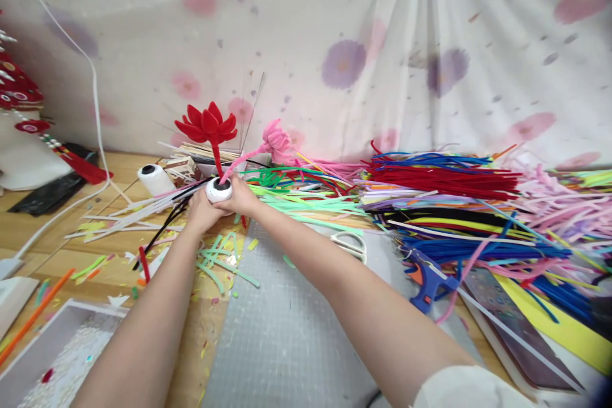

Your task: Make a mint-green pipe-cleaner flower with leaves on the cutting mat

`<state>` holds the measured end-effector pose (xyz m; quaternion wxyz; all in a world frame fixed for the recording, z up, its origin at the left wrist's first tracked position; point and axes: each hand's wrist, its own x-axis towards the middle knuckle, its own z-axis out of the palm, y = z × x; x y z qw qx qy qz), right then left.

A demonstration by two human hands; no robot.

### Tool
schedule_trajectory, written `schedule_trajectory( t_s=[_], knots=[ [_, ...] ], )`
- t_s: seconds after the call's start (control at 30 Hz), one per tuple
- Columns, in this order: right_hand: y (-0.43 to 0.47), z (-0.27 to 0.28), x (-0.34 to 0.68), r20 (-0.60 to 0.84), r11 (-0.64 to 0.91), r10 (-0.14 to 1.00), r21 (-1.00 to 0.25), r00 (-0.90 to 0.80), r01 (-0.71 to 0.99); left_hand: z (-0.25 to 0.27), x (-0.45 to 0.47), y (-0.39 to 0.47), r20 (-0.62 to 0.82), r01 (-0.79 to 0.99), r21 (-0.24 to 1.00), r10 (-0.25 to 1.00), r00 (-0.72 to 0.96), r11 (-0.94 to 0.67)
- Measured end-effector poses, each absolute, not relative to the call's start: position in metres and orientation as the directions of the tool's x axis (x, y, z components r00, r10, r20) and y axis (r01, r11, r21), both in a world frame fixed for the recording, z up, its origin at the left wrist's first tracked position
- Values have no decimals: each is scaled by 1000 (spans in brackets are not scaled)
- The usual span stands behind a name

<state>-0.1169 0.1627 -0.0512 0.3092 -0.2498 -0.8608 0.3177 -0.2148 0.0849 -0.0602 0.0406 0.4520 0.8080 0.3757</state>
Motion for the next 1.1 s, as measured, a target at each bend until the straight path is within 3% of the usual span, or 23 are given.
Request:
schedule_trajectory(
  t_s=[0.13, 0.23, 0.33, 0.53, 0.77, 1.1],
  knots=[
    [170, -45, -117, 251, 635, 671, -680, -698, 366, -59, -212, 92, 225, 626, 736, 780, -585, 258],
    [171, -24, -104, 74, 586, 696, -633, -714, 506, -60, -213, 101, 221, 619, 734, 763, -608, 281],
    [168, 2, -75, -72, 625, 633, -539, -771, 564, -61, -216, 107, 210, 617, 731, 765, -609, 290],
    [158, 25, 8, -98, 683, 556, -513, -825, 521, -61, -212, 108, 218, 610, 719, 725, -653, 334],
    [150, 20, 89, 81, 620, 693, -573, -716, 536, -58, -197, 107, 325, 646, 673, 640, -697, 361],
    [138, -6, 137, 134, 532, 790, -635, -598, 560, -49, -182, 99, 248, 608, 610, 606, -755, 508]
  ],
)
